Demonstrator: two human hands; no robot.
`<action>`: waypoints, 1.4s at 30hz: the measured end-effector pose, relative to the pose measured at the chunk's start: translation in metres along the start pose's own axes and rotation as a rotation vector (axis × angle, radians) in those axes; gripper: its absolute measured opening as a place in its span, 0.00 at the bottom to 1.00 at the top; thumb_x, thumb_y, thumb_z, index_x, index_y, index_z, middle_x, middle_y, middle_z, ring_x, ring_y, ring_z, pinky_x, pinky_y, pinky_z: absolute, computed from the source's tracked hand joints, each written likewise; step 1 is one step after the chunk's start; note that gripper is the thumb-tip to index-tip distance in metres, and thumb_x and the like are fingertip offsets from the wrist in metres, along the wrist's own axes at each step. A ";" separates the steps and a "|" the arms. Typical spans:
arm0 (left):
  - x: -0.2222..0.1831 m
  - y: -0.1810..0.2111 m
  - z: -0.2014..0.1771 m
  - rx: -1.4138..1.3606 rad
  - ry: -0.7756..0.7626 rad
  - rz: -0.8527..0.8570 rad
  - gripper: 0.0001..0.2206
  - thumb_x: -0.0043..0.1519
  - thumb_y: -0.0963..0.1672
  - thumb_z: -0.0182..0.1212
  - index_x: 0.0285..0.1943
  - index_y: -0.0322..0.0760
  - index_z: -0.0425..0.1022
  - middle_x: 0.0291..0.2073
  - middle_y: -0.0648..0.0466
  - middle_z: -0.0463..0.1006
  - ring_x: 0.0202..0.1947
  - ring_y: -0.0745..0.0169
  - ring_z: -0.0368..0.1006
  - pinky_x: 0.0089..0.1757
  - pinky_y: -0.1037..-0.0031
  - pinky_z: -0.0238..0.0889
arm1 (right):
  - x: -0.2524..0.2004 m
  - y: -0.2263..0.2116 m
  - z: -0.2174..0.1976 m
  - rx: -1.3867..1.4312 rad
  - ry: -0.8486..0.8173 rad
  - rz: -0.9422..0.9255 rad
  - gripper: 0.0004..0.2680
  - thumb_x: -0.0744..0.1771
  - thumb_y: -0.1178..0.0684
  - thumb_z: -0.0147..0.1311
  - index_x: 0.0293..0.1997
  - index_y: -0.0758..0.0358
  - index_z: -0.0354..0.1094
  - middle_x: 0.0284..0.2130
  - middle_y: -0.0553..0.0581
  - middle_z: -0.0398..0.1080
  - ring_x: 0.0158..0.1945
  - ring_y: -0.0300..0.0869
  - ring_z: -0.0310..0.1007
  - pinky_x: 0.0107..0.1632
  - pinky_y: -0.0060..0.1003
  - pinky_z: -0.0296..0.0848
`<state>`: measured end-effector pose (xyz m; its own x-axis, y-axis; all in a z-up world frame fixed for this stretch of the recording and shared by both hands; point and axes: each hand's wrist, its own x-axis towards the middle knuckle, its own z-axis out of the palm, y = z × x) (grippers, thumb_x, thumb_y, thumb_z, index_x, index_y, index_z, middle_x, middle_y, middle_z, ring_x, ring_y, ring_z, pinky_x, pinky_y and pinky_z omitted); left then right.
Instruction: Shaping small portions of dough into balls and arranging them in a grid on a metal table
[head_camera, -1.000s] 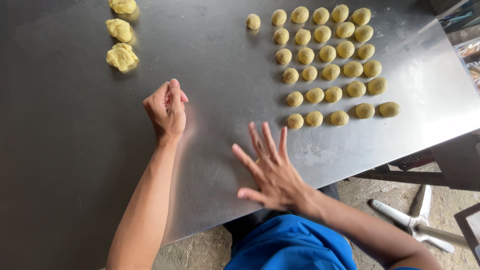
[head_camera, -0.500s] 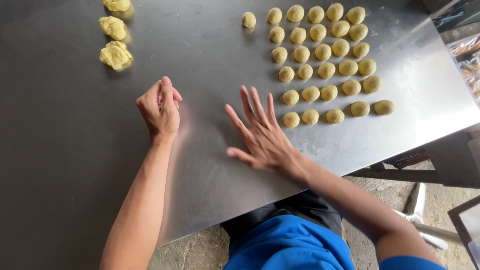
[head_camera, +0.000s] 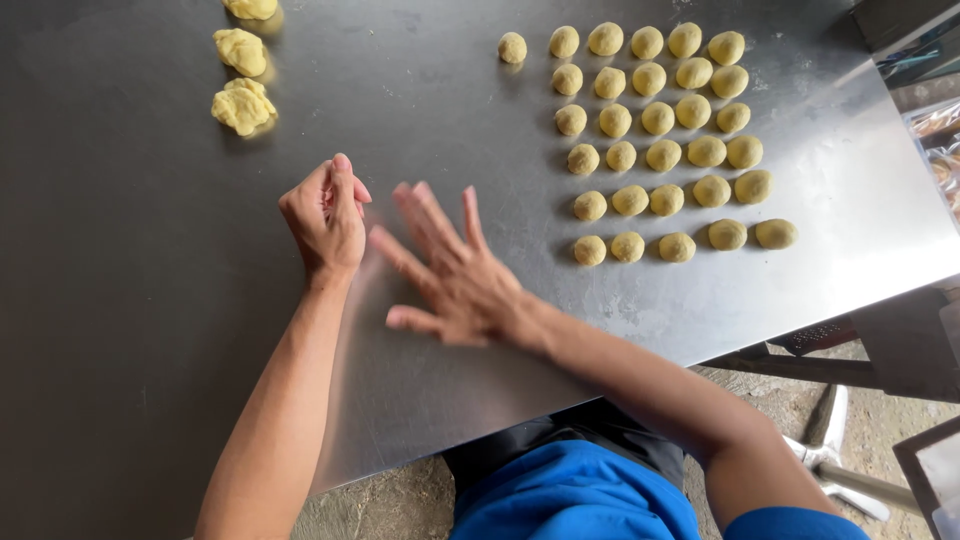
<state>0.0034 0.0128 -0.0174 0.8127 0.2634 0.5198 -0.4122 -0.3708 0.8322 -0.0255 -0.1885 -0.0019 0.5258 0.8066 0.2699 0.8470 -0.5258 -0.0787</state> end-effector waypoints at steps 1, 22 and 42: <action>0.000 0.001 0.000 -0.002 -0.004 -0.001 0.24 0.78 0.47 0.47 0.25 0.36 0.71 0.15 0.48 0.69 0.23 0.60 0.74 0.31 0.73 0.65 | -0.004 0.013 -0.001 0.000 -0.001 0.005 0.34 0.70 0.22 0.26 0.82 0.53 0.32 0.78 0.76 0.32 0.82 0.64 0.23 0.72 0.79 0.29; -0.001 -0.001 -0.001 -0.007 0.011 -0.026 0.24 0.78 0.47 0.47 0.26 0.35 0.71 0.15 0.49 0.69 0.23 0.61 0.75 0.30 0.74 0.64 | -0.009 0.009 -0.006 0.067 0.074 0.021 0.36 0.69 0.21 0.27 0.82 0.56 0.36 0.78 0.74 0.35 0.82 0.60 0.25 0.75 0.74 0.29; 0.001 0.007 0.000 -0.011 0.003 0.002 0.24 0.78 0.47 0.47 0.25 0.36 0.69 0.12 0.49 0.64 0.24 0.59 0.76 0.30 0.74 0.62 | 0.000 0.007 -0.002 0.051 0.017 0.029 0.36 0.70 0.22 0.28 0.82 0.59 0.33 0.78 0.76 0.32 0.81 0.66 0.22 0.72 0.78 0.26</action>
<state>0.0013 0.0110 -0.0111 0.8106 0.2656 0.5219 -0.4180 -0.3617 0.8333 -0.0199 -0.1923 -0.0008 0.5493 0.7862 0.2830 0.8344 -0.5343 -0.1351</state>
